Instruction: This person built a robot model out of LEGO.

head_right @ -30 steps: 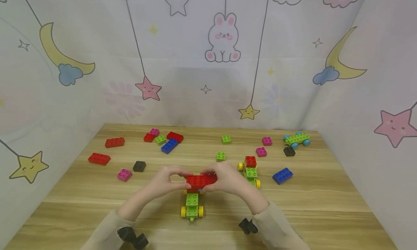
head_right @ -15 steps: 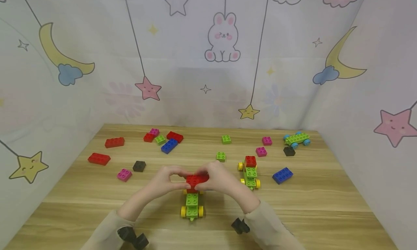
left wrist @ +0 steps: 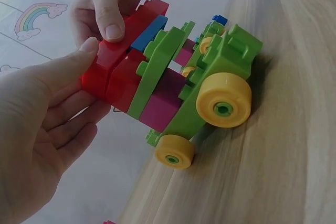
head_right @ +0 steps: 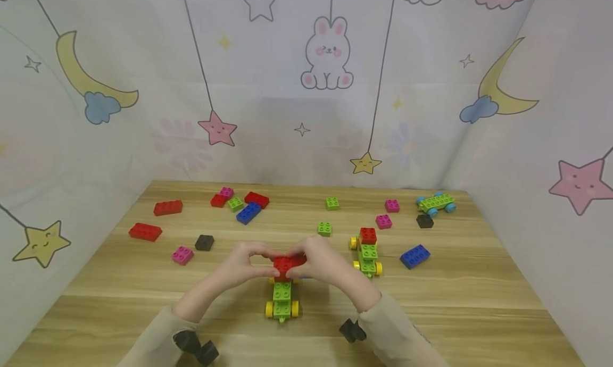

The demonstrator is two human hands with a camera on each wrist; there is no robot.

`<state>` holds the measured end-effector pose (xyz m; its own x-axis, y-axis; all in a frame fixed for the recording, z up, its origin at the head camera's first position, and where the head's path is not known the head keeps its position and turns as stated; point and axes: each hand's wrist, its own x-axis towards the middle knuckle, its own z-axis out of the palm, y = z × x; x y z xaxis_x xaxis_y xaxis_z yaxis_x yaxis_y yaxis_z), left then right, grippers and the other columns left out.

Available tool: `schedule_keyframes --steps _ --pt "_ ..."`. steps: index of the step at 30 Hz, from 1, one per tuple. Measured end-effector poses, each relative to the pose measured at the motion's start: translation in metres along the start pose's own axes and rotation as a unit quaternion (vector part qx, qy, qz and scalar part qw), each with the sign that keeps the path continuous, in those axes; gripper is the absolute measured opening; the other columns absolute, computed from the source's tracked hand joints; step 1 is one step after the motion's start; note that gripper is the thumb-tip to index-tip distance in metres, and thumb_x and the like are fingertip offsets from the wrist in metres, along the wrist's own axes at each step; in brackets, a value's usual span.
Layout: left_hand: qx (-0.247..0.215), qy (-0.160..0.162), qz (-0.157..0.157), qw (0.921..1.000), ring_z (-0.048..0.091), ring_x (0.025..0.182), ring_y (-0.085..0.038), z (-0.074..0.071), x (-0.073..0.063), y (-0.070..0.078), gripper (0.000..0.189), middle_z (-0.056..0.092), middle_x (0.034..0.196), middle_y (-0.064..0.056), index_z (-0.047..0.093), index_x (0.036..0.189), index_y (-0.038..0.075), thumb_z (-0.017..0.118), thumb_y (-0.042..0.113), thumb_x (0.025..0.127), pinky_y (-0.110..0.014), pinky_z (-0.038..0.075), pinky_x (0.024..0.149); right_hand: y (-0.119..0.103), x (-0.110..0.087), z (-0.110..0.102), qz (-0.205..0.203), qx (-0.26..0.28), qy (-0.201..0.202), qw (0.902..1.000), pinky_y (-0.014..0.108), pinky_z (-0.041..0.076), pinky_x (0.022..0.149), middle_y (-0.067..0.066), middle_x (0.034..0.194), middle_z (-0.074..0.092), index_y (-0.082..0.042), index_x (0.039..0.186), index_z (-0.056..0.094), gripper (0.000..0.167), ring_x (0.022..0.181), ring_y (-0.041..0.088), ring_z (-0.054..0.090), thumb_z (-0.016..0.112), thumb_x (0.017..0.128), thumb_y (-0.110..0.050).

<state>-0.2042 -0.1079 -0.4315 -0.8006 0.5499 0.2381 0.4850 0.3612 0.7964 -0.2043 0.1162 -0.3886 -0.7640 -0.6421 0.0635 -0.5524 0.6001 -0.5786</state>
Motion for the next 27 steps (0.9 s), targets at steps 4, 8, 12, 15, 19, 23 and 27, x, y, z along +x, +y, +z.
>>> schedule_keyframes --steps 4,8,12,15,19,23,27 --pt "-0.009 -0.003 -0.011 0.9999 0.068 0.098 -0.022 0.0001 0.0012 -0.0019 0.031 0.075 0.103 -0.008 0.074 0.109 0.004 0.077 0.023 0.085 -0.052 0.052 0.092 -0.0008 0.0007 -0.0007 0.0 -0.005 -0.006 1.0 0.018 0.051 0.065 0.003 0.096 0.074 -0.006 0.106 0.076 0.028 0.076 0.004 0.059 0.079 0.082 -0.022" --pt "-0.014 -0.004 -0.015 0.9998 0.068 0.099 -0.023 -0.0001 0.0012 -0.0016 0.031 0.075 0.103 -0.008 0.074 0.109 0.004 0.077 0.023 0.085 -0.053 0.051 0.093 -0.0021 0.0012 -0.0006 0.001 -0.009 -0.009 0.9999 0.018 0.051 0.065 0.004 0.097 0.074 -0.005 0.107 0.076 0.029 0.077 0.005 0.059 0.079 0.083 -0.021" --pt "-0.014 -0.004 -0.014 0.9998 0.068 0.099 -0.024 -0.0005 0.0008 0.0003 0.03 0.075 0.103 -0.008 0.074 0.108 0.004 0.078 0.022 0.084 -0.054 0.051 0.093 -0.0027 0.0013 0.0 0.007 -0.011 -0.009 0.9999 0.018 0.051 0.066 0.005 0.098 0.074 -0.004 0.107 0.076 0.03 0.079 0.007 0.059 0.08 0.082 -0.02" --pt "-0.01 -0.005 -0.011 0.9999 0.068 0.098 -0.023 -0.0004 0.001 0.0012 0.03 0.075 0.102 -0.008 0.075 0.107 0.004 0.078 0.022 0.084 -0.054 0.051 0.092 -0.002 0.0013 0.0009 0.011 -0.011 -0.004 0.9999 0.019 0.051 0.066 0.005 0.098 0.074 -0.004 0.106 0.076 0.03 0.08 0.007 0.06 0.081 0.081 -0.02" --pt "-0.007 -0.006 -0.01 0.9999 0.069 0.097 -0.022 0.0 0.0016 0.001 0.031 0.075 0.102 -0.008 0.075 0.108 0.004 0.079 0.022 0.083 -0.054 0.052 0.091 -0.0007 0.0014 0.0025 0.018 -0.004 0.006 0.9998 0.019 0.052 0.067 0.005 0.098 0.074 -0.004 0.105 0.077 0.03 0.081 0.008 0.061 0.082 0.079 -0.019" --pt "-0.006 -0.006 -0.013 0.9999 0.069 0.097 -0.021 0.0007 0.0017 -0.0006 0.032 0.075 0.102 -0.007 0.075 0.108 0.004 0.079 0.023 0.083 -0.054 0.052 0.09 0.0009 0.002 0.0045 0.029 0.008 0.014 0.9994 0.019 0.051 0.067 0.005 0.097 0.073 -0.005 0.104 0.077 0.03 0.081 0.009 0.06 0.083 0.078 -0.018" --pt "-0.007 -0.006 -0.016 0.9998 0.068 0.097 -0.021 0.001 0.0017 -0.0016 0.031 0.075 0.102 -0.007 0.075 0.108 0.005 0.079 0.023 0.083 -0.054 0.052 0.09 0.0014 0.0024 0.006 0.037 0.015 0.019 0.999 0.02 0.052 0.067 0.004 0.096 0.073 -0.005 0.103 0.077 0.03 0.081 0.009 0.06 0.084 0.077 -0.018"
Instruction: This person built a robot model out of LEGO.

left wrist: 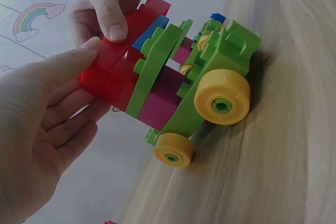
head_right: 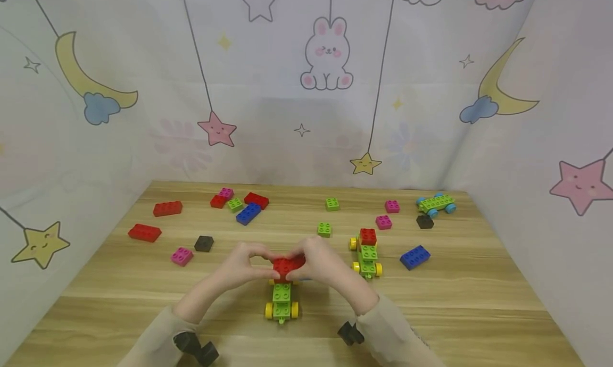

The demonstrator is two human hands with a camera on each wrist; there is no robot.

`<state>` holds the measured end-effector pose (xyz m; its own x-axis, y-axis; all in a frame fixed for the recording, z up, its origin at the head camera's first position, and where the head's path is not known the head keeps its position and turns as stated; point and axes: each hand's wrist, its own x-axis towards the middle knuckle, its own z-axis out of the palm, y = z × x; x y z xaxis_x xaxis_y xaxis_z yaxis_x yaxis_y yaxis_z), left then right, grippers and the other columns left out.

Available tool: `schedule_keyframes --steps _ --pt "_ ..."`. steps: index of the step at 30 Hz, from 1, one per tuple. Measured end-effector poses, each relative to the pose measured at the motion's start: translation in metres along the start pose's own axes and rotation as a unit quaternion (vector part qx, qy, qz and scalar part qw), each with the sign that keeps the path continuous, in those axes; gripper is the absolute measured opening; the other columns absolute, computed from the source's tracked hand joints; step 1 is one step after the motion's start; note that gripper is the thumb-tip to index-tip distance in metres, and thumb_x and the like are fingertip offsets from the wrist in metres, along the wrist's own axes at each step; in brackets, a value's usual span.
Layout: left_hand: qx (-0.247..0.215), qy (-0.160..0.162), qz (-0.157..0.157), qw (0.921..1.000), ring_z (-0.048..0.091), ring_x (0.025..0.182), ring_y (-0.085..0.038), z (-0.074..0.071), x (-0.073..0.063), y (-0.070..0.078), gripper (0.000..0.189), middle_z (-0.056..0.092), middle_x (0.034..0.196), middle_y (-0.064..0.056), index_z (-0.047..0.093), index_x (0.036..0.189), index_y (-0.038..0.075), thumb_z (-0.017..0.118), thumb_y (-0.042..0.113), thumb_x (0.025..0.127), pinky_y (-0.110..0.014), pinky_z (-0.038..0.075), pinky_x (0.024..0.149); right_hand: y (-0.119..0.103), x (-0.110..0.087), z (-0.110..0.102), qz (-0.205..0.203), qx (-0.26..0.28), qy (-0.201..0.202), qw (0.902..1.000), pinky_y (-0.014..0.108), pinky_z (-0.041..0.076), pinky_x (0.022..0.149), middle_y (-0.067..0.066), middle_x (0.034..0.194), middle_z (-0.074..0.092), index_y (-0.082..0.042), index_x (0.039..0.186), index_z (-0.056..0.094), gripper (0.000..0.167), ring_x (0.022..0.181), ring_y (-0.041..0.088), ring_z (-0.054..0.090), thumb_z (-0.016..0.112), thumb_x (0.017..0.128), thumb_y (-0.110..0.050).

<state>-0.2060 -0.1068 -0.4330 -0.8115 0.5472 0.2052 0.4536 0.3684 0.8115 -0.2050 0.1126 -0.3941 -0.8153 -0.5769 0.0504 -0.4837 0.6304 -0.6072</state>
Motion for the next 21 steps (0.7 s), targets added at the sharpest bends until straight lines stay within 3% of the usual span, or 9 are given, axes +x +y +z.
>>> schedule_keyframes --steps 9,21 --pt "-0.003 0.003 0.007 1.0 0.069 0.096 -0.019 -0.0017 -0.0007 0.0022 0.032 0.076 0.101 -0.006 0.075 0.108 0.005 0.08 0.023 0.082 -0.054 0.052 0.089 -0.0021 0.0 0.0014 0.009 -0.003 0.009 0.9999 0.022 0.052 0.066 0.005 0.094 0.073 -0.004 0.101 0.077 0.029 0.079 0.009 0.06 0.085 0.076 -0.016" --pt "-0.015 0.005 -0.011 0.9998 0.068 0.096 -0.019 -0.0011 -0.001 0.0008 0.034 0.076 0.1 -0.004 0.075 0.108 0.007 0.081 0.024 0.081 -0.055 0.05 0.092 -0.0017 -0.0003 0.0018 0.012 0.002 0.008 0.9999 0.023 0.053 0.069 0.005 0.096 0.073 -0.005 0.102 0.076 0.03 0.08 0.01 0.06 0.085 0.075 -0.017"
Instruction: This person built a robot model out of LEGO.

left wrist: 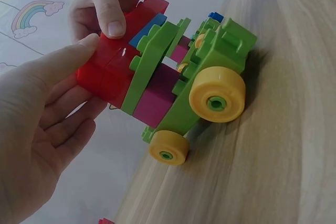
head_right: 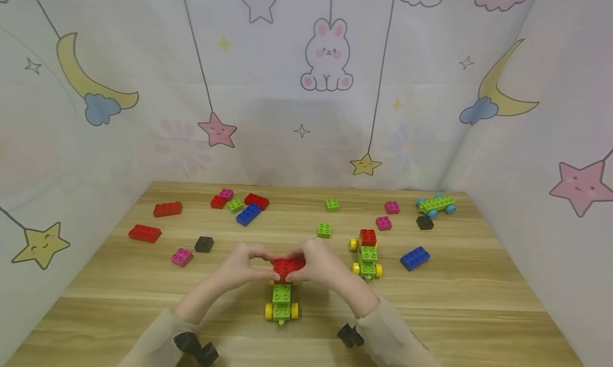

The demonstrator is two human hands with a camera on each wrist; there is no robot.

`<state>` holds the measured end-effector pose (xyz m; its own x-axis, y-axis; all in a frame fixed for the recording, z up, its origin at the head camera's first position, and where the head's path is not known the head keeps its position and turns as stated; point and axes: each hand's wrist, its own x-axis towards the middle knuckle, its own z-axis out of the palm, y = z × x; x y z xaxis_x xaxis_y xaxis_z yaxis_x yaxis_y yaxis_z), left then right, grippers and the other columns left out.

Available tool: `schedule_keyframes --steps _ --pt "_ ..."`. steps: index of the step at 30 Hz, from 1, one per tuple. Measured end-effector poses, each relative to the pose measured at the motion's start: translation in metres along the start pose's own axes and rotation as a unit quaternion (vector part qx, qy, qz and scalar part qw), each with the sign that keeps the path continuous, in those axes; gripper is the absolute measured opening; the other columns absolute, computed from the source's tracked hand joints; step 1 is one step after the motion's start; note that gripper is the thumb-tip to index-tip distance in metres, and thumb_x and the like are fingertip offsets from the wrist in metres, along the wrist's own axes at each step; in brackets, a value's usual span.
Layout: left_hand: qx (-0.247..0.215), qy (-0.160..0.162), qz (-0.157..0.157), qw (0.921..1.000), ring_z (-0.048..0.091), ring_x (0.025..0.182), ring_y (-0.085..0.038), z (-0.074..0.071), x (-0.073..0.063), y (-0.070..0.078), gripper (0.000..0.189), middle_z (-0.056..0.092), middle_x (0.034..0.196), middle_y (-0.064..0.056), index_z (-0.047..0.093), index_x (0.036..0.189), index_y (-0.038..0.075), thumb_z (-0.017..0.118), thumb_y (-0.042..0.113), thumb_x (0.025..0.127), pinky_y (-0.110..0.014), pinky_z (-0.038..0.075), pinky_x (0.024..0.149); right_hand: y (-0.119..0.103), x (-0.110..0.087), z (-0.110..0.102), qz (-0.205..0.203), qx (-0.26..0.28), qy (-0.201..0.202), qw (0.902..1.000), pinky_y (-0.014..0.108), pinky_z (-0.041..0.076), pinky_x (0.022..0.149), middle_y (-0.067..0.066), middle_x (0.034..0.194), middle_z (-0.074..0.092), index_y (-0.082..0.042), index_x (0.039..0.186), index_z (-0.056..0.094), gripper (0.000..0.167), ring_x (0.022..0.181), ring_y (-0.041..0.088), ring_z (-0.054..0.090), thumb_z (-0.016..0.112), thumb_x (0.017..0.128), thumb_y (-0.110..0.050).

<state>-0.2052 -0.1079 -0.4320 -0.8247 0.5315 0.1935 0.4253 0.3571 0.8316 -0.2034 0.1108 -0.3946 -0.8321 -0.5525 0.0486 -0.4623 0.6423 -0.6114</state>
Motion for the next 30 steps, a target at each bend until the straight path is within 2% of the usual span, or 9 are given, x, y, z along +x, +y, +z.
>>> schedule_keyframes --steps 7,14,17,20,24,26,30 --pt "0.008 -0.005 0.011 0.9999 0.068 0.097 -0.018 0.0 0.001 0.001 0.034 0.075 0.102 -0.005 0.074 0.111 0.007 0.08 0.024 0.082 -0.055 0.051 0.091 0.0 -0.003 -0.002 -0.016 -0.019 -0.004 0.9997 0.022 0.052 0.07 0.002 0.098 0.073 -0.007 0.104 0.075 0.031 0.082 0.009 0.06 0.084 0.077 -0.019" --pt "0.059 -0.006 0.04 0.9974 0.068 0.097 -0.018 -0.001 0.001 0.007 0.032 0.075 0.102 -0.003 0.074 0.111 0.008 0.079 0.02 0.082 -0.048 0.054 0.089 0.0 -0.005 -0.003 -0.021 -0.02 -0.014 0.9995 0.023 0.052 0.073 0.001 0.101 0.073 -0.009 0.108 0.074 0.034 0.085 0.01 0.061 0.083 0.079 -0.022" --pt "0.072 -0.006 0.042 0.9965 0.068 0.098 -0.018 -0.001 0.0 0.011 0.031 0.074 0.102 -0.003 0.073 0.109 0.007 0.079 0.019 0.081 -0.046 0.054 0.089 0.001 -0.006 -0.003 -0.025 -0.019 -0.013 0.9994 0.023 0.053 0.074 0.002 0.102 0.073 -0.008 0.11 0.073 0.037 0.087 0.01 0.062 0.082 0.079 -0.026" --pt "0.08 -0.008 0.041 0.9959 0.067 0.101 -0.021 -0.002 0.0 0.013 0.032 0.074 0.104 -0.005 0.072 0.11 0.006 0.079 0.019 0.081 -0.047 0.054 0.09 0.003 -0.008 -0.006 -0.028 -0.013 -0.008 0.9995 0.028 0.056 0.079 0.003 0.105 0.072 -0.007 0.112 0.071 0.04 0.092 0.014 0.064 0.081 0.081 -0.03" --pt "0.072 -0.009 0.03 0.997 0.064 0.107 -0.024 -0.006 0.003 0.017 0.038 0.072 0.112 -0.009 0.07 0.114 0.004 0.079 0.02 0.081 -0.05 0.052 0.093 0.005 -0.012 -0.014 -0.032 -0.006 0.009 0.9994 0.041 0.056 0.088 0.006 0.11 0.071 -0.006 0.114 0.07 0.04 0.099 0.021 0.064 0.077 0.084 -0.031" --pt "0.077 -0.004 0.034 0.9965 0.064 0.108 -0.024 -0.008 0.005 0.022 0.038 0.071 0.114 -0.009 0.069 0.115 0.004 0.079 0.021 0.082 -0.049 0.052 0.094 0.007 -0.014 -0.018 -0.035 -0.009 0.024 0.9991 0.045 0.055 0.089 0.007 0.111 0.071 -0.006 0.114 0.07 0.038 0.1 0.022 0.063 0.077 0.085 -0.029" --pt "0.108 0.004 0.058 0.9924 0.065 0.106 -0.023 -0.009 0.012 0.031 0.038 0.072 0.114 -0.009 0.069 0.116 0.006 0.078 0.023 0.084 -0.042 0.053 0.094 0.016 -0.018 -0.027 -0.043 -0.016 0.067 0.9967 0.042 0.055 0.088 0.006 0.11 0.073 -0.007 0.113 0.071 0.035 0.1 0.023 0.065 0.078 0.084 -0.027"
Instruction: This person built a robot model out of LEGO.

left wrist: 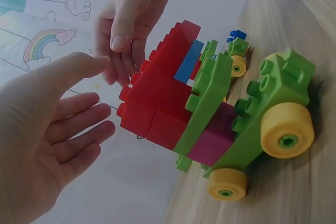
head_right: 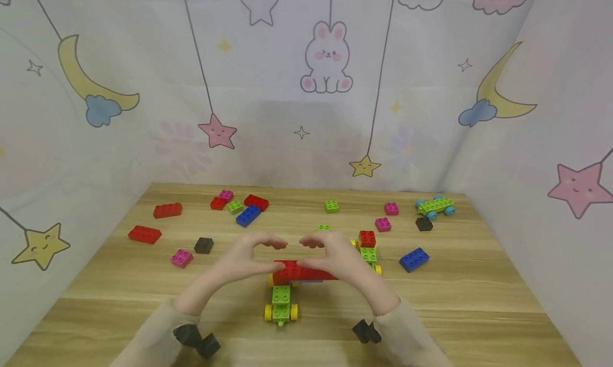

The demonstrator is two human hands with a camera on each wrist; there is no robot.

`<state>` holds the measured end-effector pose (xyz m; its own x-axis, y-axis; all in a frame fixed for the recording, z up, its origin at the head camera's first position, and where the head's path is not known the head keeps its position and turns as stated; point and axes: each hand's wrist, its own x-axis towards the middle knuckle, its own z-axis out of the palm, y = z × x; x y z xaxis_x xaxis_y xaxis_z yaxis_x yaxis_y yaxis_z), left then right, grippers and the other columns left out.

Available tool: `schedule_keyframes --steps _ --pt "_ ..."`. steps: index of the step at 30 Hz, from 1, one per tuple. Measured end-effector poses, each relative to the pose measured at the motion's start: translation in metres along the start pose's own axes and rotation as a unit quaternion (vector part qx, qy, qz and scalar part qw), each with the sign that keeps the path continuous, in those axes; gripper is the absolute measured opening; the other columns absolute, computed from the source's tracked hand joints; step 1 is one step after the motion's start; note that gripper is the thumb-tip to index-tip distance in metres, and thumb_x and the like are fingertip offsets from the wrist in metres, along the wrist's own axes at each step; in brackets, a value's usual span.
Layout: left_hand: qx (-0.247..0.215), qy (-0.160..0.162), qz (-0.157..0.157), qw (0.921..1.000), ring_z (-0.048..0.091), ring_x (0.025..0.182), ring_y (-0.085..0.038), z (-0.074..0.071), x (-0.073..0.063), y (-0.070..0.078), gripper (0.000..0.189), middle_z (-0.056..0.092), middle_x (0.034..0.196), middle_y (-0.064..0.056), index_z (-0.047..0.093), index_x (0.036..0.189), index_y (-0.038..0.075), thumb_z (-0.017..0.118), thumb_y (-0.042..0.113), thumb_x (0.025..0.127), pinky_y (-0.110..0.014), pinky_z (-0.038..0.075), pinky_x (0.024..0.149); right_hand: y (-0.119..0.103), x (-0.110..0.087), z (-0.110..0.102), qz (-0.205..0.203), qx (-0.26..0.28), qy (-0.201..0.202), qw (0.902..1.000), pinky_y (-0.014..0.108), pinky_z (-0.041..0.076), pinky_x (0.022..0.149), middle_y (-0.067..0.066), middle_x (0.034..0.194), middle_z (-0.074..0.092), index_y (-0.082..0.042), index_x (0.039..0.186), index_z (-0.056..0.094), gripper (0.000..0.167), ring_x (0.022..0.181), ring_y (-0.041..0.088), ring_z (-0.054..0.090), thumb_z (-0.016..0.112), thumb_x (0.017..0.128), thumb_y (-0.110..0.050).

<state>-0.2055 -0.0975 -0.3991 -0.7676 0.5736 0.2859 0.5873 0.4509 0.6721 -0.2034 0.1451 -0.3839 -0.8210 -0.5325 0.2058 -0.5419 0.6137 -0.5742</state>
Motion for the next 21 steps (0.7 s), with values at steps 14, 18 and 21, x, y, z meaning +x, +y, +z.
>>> schedule_keyframes --steps 14,18,21 --pt "0.026 -0.049 0.001 0.9985 0.063 0.111 -0.021 0.019 0.032 0.017 0.046 0.068 0.124 -0.007 0.064 0.127 0.007 0.075 0.028 0.087 -0.04 0.051 0.097 0.049 -0.013 -0.028 0.007 0.019 0.114 0.9933 0.049 0.055 0.085 0.015 0.109 0.072 0.0 0.112 0.07 0.03 0.098 0.031 0.067 0.076 0.085 -0.011" --pt "0.048 -0.069 -0.004 0.9964 0.062 0.114 -0.02 0.028 0.04 0.021 0.05 0.067 0.126 -0.005 0.062 0.13 0.009 0.075 0.03 0.087 -0.038 0.051 0.099 0.064 -0.018 -0.036 0.038 0.042 0.11 0.9923 0.052 0.053 0.089 0.018 0.114 0.07 0.001 0.117 0.067 0.033 0.103 0.034 0.065 0.074 0.087 -0.012" --pt "0.059 -0.085 0.0 0.9946 0.062 0.115 -0.02 0.034 0.044 0.022 0.053 0.066 0.128 -0.005 0.061 0.133 0.009 0.076 0.031 0.086 -0.036 0.05 0.099 0.075 -0.023 -0.043 0.061 0.053 0.104 0.9913 0.054 0.051 0.092 0.02 0.118 0.067 0.001 0.12 0.065 0.036 0.107 0.037 0.062 0.072 0.089 -0.014"
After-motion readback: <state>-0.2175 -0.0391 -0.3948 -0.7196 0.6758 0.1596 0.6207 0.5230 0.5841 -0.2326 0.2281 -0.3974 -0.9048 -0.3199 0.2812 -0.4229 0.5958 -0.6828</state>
